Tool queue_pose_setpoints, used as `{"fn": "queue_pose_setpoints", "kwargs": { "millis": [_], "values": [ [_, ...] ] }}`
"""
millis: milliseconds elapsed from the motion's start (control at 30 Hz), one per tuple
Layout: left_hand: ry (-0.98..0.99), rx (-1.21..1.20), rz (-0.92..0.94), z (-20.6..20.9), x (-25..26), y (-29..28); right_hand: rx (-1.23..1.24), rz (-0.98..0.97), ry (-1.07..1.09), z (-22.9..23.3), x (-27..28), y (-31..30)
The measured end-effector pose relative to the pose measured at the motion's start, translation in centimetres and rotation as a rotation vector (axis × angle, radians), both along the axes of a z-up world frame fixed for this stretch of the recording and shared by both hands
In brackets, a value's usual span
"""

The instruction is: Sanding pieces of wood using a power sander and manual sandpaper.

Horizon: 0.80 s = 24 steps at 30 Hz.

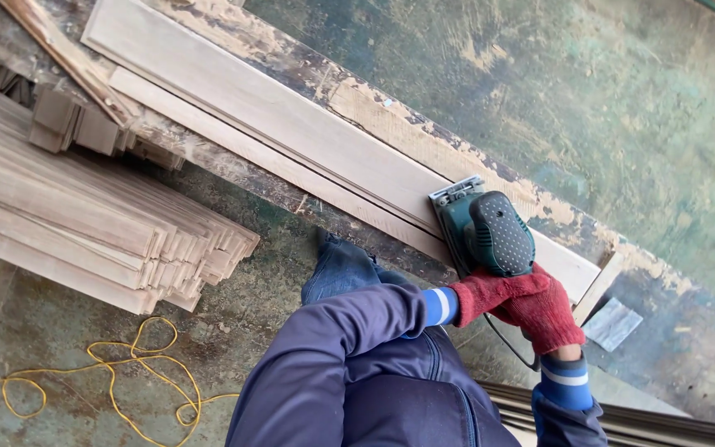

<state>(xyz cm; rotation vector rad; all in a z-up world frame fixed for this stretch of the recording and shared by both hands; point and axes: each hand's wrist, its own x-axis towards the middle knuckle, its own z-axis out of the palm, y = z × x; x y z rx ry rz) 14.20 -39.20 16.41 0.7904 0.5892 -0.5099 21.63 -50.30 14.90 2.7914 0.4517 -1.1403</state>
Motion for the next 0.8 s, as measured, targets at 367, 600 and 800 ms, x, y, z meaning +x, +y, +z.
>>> {"fn": "queue_pose_setpoints", "kwargs": {
  "millis": [367,600,800],
  "values": [
    [0.022,-0.159,0.505,-11.2,1.0,-2.4,0.303,-0.018,-0.033,-13.5,3.3,-2.7],
    [0.233,-0.117,0.453,-14.2,-3.5,6.2,0.341,-0.022,-0.05,-6.9,-1.5,10.1],
    [0.377,0.015,0.65,-12.4,-5.3,10.5,0.242,-0.191,-0.112,-9.1,-2.6,13.1]
  ]
}}
